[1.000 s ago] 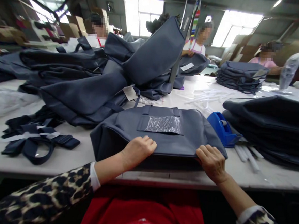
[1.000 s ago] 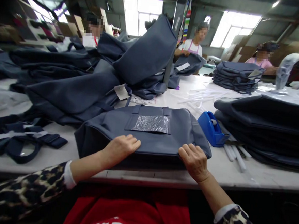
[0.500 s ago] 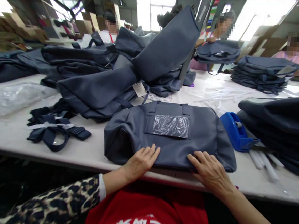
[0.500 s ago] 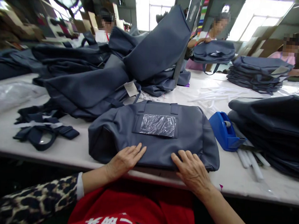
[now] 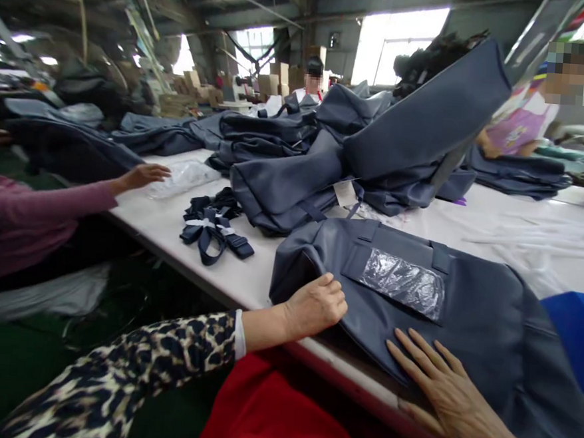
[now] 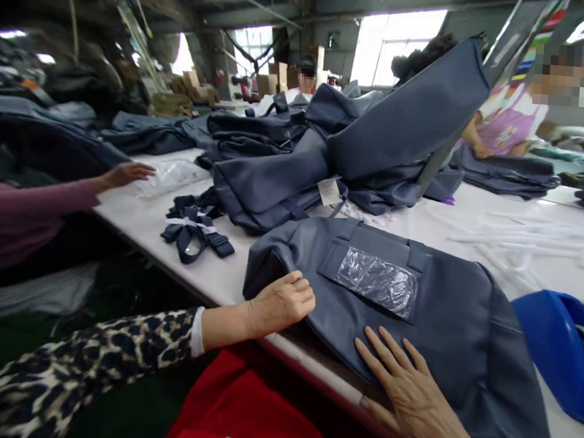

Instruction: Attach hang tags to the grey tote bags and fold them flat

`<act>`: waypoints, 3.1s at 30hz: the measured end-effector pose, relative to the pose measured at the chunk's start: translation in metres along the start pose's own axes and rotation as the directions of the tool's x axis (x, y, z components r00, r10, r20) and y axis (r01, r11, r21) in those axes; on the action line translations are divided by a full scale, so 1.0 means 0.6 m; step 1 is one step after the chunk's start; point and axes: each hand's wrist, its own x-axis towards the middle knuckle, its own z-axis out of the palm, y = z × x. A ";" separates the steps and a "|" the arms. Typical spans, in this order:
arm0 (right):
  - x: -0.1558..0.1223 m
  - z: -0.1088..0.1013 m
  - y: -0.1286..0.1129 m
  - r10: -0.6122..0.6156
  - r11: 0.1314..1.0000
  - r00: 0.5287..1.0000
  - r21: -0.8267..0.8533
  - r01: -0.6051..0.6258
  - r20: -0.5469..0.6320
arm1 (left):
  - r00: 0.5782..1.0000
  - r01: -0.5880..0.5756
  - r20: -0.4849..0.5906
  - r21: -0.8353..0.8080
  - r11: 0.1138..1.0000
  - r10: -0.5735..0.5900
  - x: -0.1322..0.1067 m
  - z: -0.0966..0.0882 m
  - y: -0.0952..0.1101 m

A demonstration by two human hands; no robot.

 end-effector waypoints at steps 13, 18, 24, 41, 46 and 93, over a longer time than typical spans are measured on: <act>0.274 -0.025 -0.023 0.078 0.704 0.993 0.700 -0.121 0.092 | 0.651 0.496 -0.274 -0.552 0.670 -0.708 -0.109 0.022 -0.066; 0.255 0.004 -0.007 0.072 0.495 0.993 0.861 -0.116 0.092 | 0.534 0.455 0.203 -0.887 0.077 -0.821 -0.149 0.059 -0.101; 0.258 -0.020 -0.009 0.023 0.488 0.999 0.872 -0.045 0.039 | 0.462 0.409 0.204 -0.913 0.003 -0.863 -0.128 0.051 -0.104; 0.257 0.018 -0.038 -0.252 0.683 0.967 0.700 0.207 -0.040 | 0.315 -0.052 0.473 -0.857 -0.513 -0.823 -0.128 0.119 -0.110; 0.252 0.043 -0.033 -0.254 0.721 0.961 0.641 0.265 -0.112 | 0.294 -0.033 0.551 -0.811 -0.584 -0.781 -0.144 0.097 -0.110; 0.307 0.086 -0.064 -0.445 0.865 0.867 0.143 0.481 -0.224 | 0.893 0.447 0.243 -0.381 0.809 -0.379 -0.054 0.080 -0.113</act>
